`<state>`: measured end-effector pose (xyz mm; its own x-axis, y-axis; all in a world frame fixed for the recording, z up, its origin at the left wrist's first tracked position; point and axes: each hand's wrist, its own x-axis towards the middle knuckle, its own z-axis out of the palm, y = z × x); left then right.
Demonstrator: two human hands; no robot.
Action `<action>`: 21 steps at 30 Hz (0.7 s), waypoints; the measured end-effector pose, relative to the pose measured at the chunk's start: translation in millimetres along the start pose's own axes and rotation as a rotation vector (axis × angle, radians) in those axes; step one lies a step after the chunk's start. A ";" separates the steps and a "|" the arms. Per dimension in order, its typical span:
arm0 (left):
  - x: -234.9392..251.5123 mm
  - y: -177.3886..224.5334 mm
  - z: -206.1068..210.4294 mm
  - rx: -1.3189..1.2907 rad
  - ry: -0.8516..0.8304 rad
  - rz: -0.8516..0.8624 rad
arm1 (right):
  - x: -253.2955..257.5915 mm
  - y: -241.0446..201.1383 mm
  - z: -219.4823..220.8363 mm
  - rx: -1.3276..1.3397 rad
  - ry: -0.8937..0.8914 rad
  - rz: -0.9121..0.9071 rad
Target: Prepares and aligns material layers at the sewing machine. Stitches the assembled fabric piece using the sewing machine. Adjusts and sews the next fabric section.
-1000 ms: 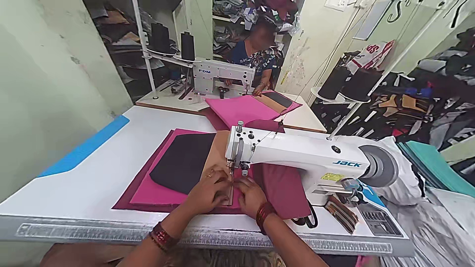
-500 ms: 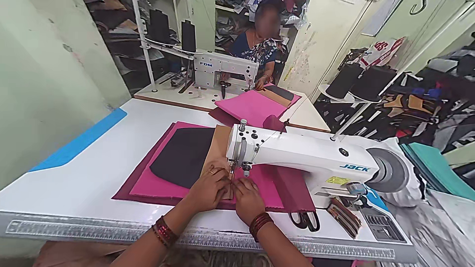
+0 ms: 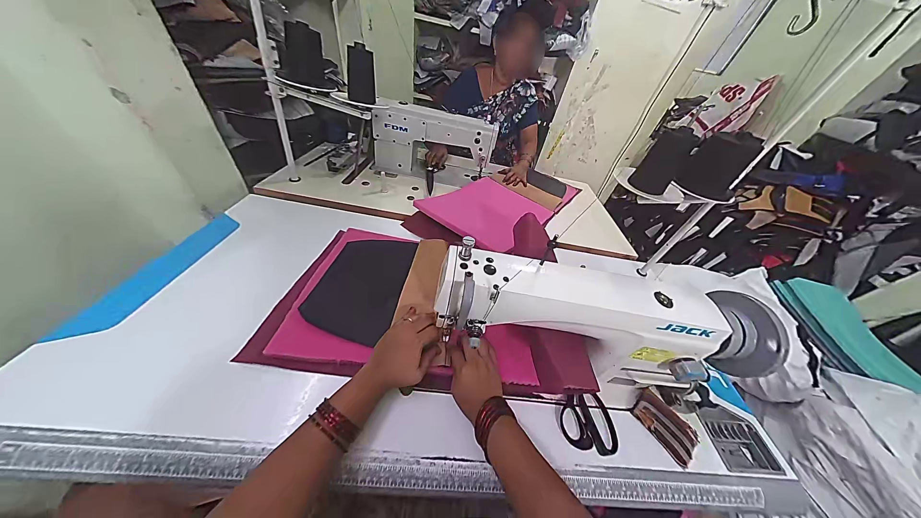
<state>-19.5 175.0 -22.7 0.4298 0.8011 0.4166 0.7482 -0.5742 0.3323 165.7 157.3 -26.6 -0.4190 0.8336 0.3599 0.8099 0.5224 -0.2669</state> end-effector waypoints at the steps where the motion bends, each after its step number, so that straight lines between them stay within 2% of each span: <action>1: -0.6 -2.4 0.9 0.000 0.012 0.015 | 0.3 -0.4 -2.3 0.023 -0.033 0.021; 3: -3.7 -11.3 2.0 -0.045 0.045 0.101 | -1.6 2.3 -6.4 0.095 -0.037 0.026; 5: -10.6 -20.7 1.1 -0.135 0.044 0.218 | -9.1 8.8 -2.1 0.165 0.081 -0.077; 7: -16.6 -23.9 -2.4 -0.167 0.000 0.282 | -15.8 10.2 -3.5 0.157 0.067 -0.147; 9: -20.1 -22.6 -4.2 -0.141 -0.025 0.283 | -21.6 6.8 -5.1 0.071 0.045 -0.164; 14: -16.8 -18.1 -4.0 -0.106 -0.023 0.247 | -21.0 3.8 3.7 -0.077 0.138 -0.210; 21: -8.6 -26.5 2.2 -0.131 -0.005 0.184 | -12.6 1.1 -1.2 -0.053 -0.072 -0.028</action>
<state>-42.0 183.8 -36.9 0.5558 0.6813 0.4764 0.5851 -0.7276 0.3581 172.4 147.2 -30.3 -0.4685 0.8307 0.3009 0.8172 0.5369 -0.2098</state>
